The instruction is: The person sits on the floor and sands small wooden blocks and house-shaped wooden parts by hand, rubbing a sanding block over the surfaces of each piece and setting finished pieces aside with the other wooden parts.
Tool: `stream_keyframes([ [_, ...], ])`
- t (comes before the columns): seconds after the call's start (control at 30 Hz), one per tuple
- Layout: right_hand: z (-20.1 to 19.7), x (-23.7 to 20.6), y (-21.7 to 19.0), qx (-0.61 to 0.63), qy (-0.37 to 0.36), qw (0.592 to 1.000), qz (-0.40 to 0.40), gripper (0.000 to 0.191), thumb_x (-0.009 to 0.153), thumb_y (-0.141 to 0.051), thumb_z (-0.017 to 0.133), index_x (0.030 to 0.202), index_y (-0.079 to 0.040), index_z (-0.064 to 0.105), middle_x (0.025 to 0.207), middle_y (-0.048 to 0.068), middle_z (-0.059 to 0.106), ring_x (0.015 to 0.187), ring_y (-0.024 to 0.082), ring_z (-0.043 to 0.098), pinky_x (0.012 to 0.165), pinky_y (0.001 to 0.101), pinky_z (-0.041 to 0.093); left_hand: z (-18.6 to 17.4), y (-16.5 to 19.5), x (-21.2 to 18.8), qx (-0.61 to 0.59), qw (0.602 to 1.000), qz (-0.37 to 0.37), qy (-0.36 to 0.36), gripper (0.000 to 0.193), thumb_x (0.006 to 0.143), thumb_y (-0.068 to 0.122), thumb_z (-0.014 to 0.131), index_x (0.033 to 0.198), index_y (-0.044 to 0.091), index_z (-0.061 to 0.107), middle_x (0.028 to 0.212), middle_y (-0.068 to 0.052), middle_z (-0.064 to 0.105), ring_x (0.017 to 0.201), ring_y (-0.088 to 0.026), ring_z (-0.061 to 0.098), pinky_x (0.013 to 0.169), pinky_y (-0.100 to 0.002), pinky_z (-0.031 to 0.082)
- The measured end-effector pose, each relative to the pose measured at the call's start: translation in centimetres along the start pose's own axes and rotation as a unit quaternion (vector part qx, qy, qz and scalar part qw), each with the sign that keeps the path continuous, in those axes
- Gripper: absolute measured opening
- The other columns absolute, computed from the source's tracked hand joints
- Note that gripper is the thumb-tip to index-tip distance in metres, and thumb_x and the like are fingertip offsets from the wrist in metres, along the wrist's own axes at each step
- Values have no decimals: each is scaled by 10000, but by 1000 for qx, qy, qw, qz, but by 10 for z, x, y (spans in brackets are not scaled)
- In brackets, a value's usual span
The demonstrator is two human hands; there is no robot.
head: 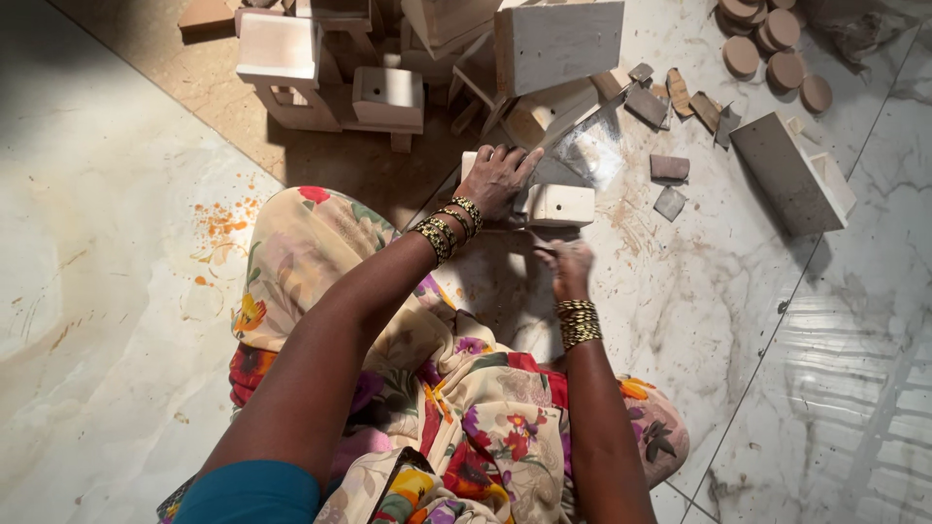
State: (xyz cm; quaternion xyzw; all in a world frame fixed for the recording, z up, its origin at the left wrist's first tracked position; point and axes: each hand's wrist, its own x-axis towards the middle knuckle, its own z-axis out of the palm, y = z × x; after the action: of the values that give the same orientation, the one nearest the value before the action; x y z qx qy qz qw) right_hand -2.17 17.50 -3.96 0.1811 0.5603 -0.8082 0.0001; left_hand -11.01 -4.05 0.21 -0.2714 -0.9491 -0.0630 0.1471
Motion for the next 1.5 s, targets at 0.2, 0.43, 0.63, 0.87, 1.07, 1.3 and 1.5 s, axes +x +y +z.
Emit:
stream_keyframes([
  [0.2,3,-19,20,-99,-1,995,12,212,937,1,738,1010,-2,540,1006,113,637,942,219,735,788,371,642,-7,-2,-5,-10,1000,2,-19,995,730,303,740,1587,73,290,1310,-99,577,1134,-255,574,959,-405,386],
  [0.43,-20,15,-26,-20,141,989,36,223,952,-104,503,1152,-6,486,871,182,686,534,259,649,430,358,535,5,-4,0,3,1000,0,-12,1001,756,327,778,1591,71,290,1310,-111,575,1123,-258,572,932,-416,393],
  [0.63,13,14,6,-111,12,994,-13,417,1032,-239,650,1199,16,365,991,199,603,700,321,709,528,428,579,-3,-2,5,7,997,-2,-74,1194,704,555,828,1597,28,235,1310,-148,562,1126,-298,568,921,-437,400],
  [0.87,20,-6,30,-292,-91,952,-33,395,1063,-314,539,1265,22,581,1040,160,704,842,211,696,707,350,583,-4,-5,7,27,999,-1,-37,1364,609,670,870,1628,67,193,1360,-124,555,1175,-298,569,928,-446,413],
  [1.07,-39,20,-41,-413,54,895,-161,345,988,-231,624,1226,17,602,972,171,691,816,248,674,711,376,571,4,-9,11,-16,997,61,-54,1352,579,667,888,1630,144,217,1382,-105,526,1223,-257,547,951,-428,410],
  [1.3,-2,41,-26,-681,191,600,-374,366,1018,-272,619,1257,2,573,1146,240,679,1085,416,651,971,489,460,-8,-11,11,-118,983,110,-84,1376,524,626,935,1611,144,243,1337,-99,521,1277,-273,509,1009,-478,394],
  [1.5,36,49,-38,-707,74,663,-234,335,965,-275,608,1259,-118,647,1062,149,732,945,346,712,898,563,454,-14,-13,8,-122,982,104,-97,1359,533,599,948,1594,134,237,1334,-106,513,1272,-284,508,1039,-516,379],
])
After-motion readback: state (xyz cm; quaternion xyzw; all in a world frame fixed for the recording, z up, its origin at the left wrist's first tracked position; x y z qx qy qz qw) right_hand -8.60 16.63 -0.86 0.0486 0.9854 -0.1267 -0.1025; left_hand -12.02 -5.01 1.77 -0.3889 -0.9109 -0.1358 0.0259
